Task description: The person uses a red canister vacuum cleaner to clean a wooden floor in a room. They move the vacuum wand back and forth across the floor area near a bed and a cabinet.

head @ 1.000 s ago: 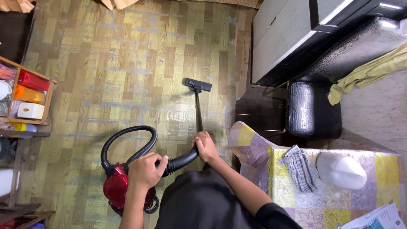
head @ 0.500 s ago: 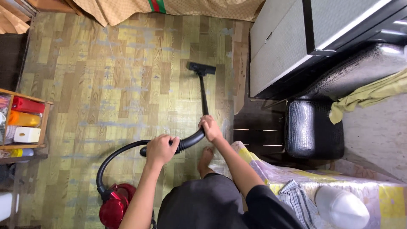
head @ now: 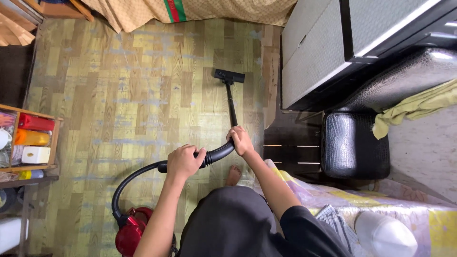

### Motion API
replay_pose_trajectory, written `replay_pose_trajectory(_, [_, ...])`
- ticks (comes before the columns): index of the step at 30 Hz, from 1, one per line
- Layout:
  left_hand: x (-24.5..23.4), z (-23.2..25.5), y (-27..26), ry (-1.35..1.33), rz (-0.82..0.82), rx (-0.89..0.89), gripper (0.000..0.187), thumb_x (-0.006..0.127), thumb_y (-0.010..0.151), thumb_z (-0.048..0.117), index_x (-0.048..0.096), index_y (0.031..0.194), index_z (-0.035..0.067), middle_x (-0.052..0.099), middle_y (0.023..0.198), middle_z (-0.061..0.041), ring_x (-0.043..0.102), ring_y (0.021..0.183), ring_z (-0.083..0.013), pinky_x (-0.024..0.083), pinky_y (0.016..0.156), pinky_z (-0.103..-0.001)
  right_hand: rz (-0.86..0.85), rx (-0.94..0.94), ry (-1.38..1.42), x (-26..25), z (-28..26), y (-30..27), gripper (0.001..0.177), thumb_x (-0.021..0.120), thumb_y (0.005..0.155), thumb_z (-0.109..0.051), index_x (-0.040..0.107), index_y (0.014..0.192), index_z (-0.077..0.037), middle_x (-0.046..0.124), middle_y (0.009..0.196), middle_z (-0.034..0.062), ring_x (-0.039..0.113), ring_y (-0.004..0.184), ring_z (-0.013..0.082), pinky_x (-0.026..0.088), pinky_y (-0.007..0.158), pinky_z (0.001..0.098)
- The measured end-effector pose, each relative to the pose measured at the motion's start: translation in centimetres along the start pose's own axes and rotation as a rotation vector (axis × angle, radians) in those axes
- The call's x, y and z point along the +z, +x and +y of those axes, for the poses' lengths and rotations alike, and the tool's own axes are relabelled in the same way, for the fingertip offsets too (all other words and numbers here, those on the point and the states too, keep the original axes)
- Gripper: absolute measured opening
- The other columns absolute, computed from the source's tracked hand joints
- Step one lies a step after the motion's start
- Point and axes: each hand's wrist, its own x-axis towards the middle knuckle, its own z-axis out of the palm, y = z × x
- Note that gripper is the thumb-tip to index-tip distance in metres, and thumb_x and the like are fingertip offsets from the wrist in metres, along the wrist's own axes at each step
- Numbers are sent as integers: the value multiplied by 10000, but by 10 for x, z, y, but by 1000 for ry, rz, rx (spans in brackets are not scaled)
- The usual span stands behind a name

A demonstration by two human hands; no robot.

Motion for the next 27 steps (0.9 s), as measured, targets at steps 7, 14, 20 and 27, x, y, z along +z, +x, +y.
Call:
replay_pose_trajectory(7, [2,-22,-81,4,0,37,507,515,903,535,713,721,105,725,765,-86,730,764,-376,582,676,-483,-13,3,23,30,-34,-84,481,357,1037,-330,683,730,-157,675,911,126,607,1158,355,457,1045,466])
replay_pose_trajectory(14, [-2,-50,-181,6,27,37,512,516,908,552,716,707,126,725,757,-68,730,761,-357,577,670,-462,-43,17,6,77,-62,-173,465,370,1034,-320,685,734,-156,675,906,133,600,1137,361,463,1030,457])
replay_pose_trajectory(20, [-13,-71,-251,12,6,-10,466,520,913,530,718,692,171,711,726,2,729,718,-283,579,639,-394,-55,35,-34,112,-85,-233,459,376,1032,-315,677,726,-151,670,898,136,596,1121,358,468,1018,449])
replay_pose_trajectory(27, [-36,-82,-286,-31,77,36,391,582,891,474,689,630,204,667,641,0,709,661,-297,566,569,-388,-129,15,-153,115,-135,-271,448,371,1051,-286,670,754,-134,649,867,144,591,1123,366,484,981,464])
